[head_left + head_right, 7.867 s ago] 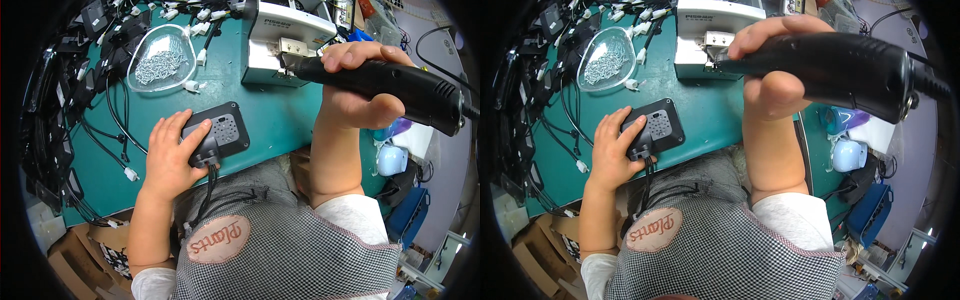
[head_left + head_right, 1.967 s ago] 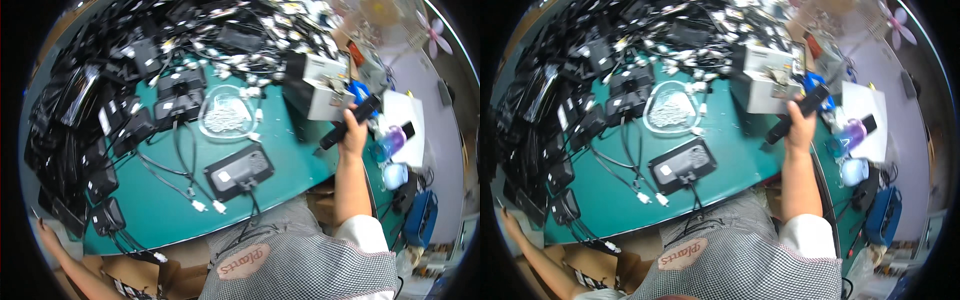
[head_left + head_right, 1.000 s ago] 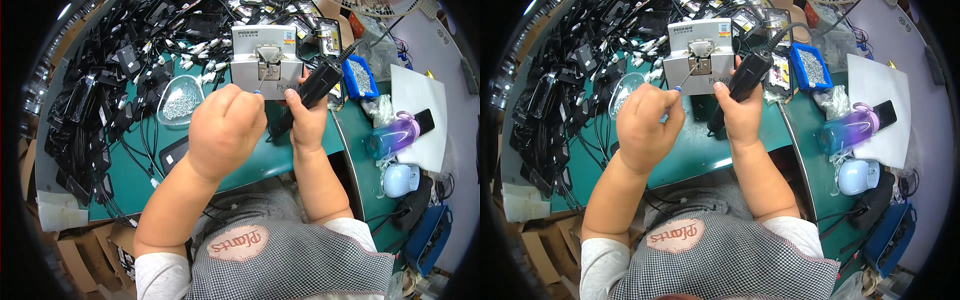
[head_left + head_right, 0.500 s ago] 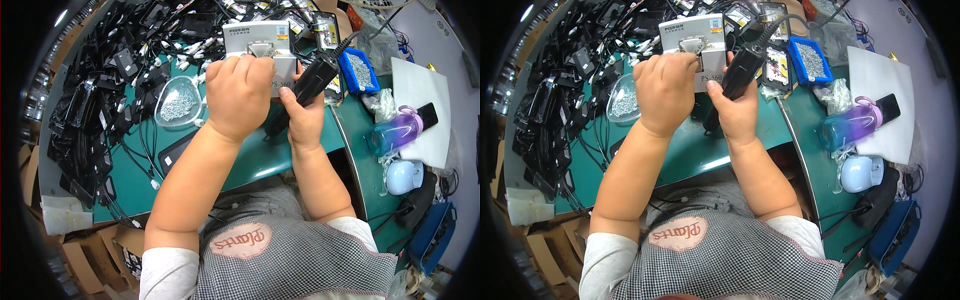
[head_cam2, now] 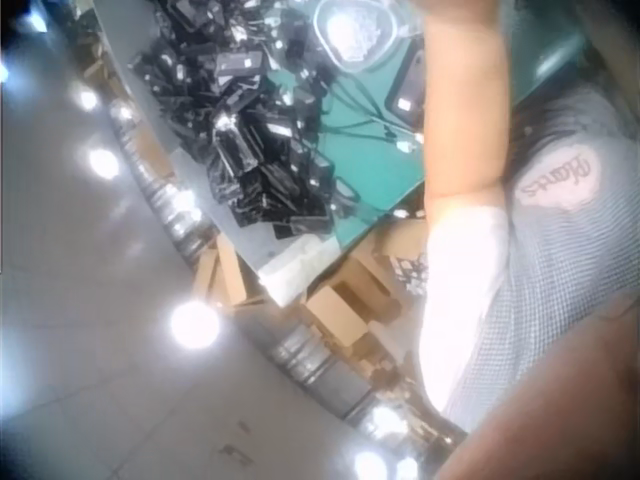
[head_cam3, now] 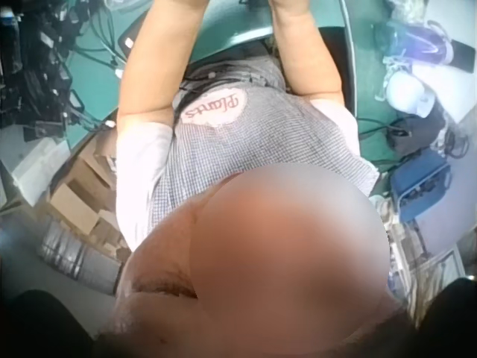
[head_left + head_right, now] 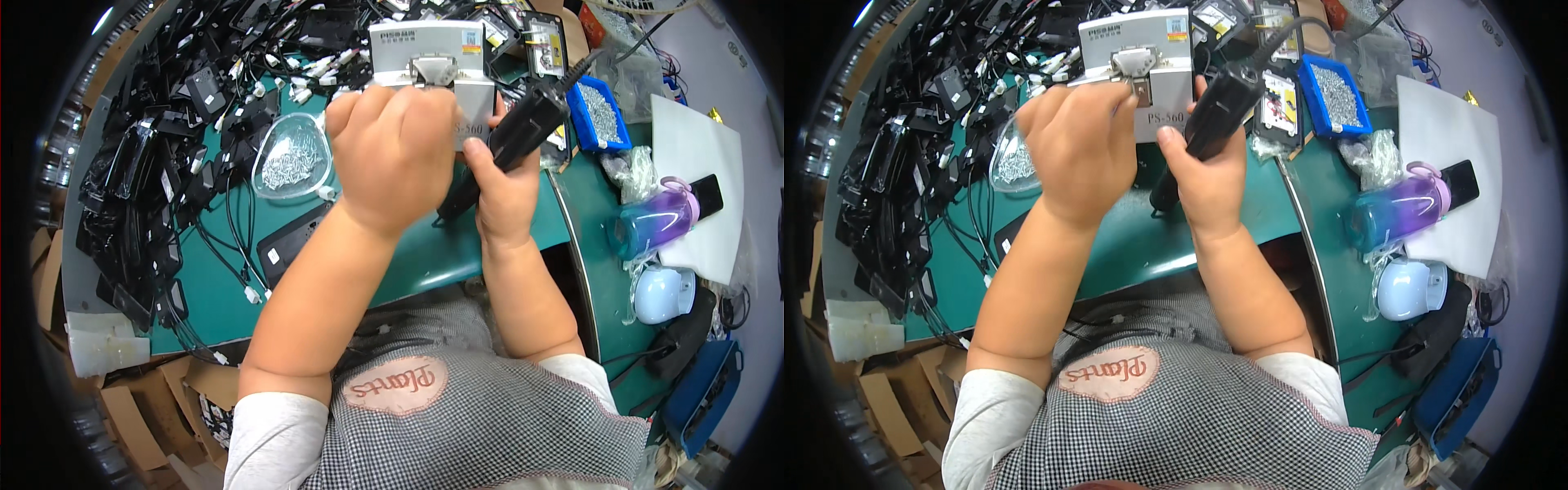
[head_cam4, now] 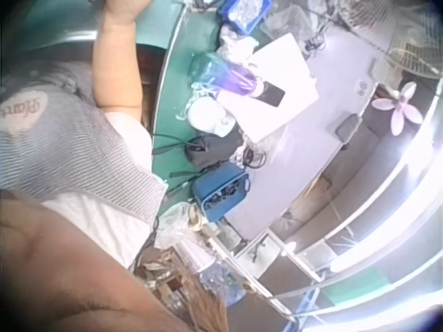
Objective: The person uses a handheld electric screwdriver to fasten screws into small black electronic devices on a green workbench. They handle multiple units, picking them up, positioning them, and securing them with screws from a nearby container. The person also briefly interacts with a white box-like device on the table.
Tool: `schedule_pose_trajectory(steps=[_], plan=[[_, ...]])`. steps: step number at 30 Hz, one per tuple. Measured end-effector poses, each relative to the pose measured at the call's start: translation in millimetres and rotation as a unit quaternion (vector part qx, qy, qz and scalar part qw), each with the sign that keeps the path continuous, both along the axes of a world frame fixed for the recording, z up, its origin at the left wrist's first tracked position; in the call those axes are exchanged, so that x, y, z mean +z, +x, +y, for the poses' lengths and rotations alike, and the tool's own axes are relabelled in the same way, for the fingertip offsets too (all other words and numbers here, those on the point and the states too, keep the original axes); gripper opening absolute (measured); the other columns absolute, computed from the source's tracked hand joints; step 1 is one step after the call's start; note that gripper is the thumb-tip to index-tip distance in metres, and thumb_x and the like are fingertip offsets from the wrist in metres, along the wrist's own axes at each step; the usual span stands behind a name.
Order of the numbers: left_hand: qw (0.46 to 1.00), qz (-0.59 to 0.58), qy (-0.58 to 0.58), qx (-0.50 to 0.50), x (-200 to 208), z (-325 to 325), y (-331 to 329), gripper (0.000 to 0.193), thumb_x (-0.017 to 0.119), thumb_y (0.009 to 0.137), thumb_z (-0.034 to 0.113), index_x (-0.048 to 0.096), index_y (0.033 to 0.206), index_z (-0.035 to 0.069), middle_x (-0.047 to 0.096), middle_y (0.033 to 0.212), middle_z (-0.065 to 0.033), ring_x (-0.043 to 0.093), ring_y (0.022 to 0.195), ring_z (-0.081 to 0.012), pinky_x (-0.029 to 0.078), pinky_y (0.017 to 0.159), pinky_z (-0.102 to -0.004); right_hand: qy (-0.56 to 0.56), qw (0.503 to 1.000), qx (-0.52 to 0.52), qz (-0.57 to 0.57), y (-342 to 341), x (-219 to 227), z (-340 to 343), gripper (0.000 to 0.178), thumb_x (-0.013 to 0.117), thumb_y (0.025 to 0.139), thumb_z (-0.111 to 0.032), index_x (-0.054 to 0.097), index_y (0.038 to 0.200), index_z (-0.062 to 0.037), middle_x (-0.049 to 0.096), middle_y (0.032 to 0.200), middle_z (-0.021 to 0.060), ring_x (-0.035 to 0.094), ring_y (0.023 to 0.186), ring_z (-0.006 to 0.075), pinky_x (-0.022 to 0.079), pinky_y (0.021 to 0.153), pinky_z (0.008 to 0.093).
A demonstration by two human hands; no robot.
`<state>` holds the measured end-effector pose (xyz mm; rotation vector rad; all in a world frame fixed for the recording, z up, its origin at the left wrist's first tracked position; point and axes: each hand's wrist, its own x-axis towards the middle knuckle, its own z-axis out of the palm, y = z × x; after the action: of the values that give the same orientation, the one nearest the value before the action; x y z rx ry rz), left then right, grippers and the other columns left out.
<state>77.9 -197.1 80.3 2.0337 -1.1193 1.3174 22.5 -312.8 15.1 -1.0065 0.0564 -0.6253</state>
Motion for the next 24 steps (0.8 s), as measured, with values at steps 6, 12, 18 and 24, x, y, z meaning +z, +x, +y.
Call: schedule_pose_trajectory(steps=[6,12,18,24], plan=[[1.000,0.011,0.010,0.016,1,1,0,0.012,0.069,0.079,0.011,0.061,0.087,0.012,0.065,0.076,0.0015,0.056,0.063,-0.0202,0.035,0.069,-0.0329,-0.012,1.000,0.010,-0.011,-2,-1,0,0.067,0.073,0.080,-0.003,0.039,0.136,0.0043,0.049,0.122,0.0087,0.051,0.110,0.0148,0.044,0.095,0.0289],[1.000,0.005,-0.018,0.009,0,-2,0,0.012,0.067,0.081,0.011,0.059,0.089,0.011,0.063,0.073,0.0000,0.056,0.063,-0.0210,0.036,0.067,-0.0344,0.003,1.000,0.008,0.008,-2,0,3,0.065,0.073,0.080,-0.004,0.041,0.136,0.0045,0.049,0.119,0.0073,0.051,0.107,0.0142,0.044,0.094,0.0285],[0.999,0.042,0.004,-0.005,-19,-1,23,0.013,0.067,0.080,0.011,0.058,0.087,0.013,0.064,0.070,0.0002,0.056,0.062,-0.0223,0.036,0.067,-0.0344,-0.014,1.000,-0.005,0.009,-4,0,5,0.066,0.073,0.080,-0.003,0.041,0.138,0.0034,0.049,0.116,0.0062,0.052,0.102,0.0133,0.044,0.091,0.0279],[0.997,0.038,0.059,0.021,-6,18,-13,0.016,0.070,0.076,0.010,0.061,0.089,0.013,0.062,0.071,0.0029,0.055,0.062,-0.0186,0.035,0.068,-0.0320,-0.013,1.000,0.000,0.012,-7,-3,1,0.062,0.071,0.081,-0.002,0.043,0.136,0.0041,0.049,0.114,0.0053,0.053,0.096,0.0107,0.047,0.084,0.0243]])
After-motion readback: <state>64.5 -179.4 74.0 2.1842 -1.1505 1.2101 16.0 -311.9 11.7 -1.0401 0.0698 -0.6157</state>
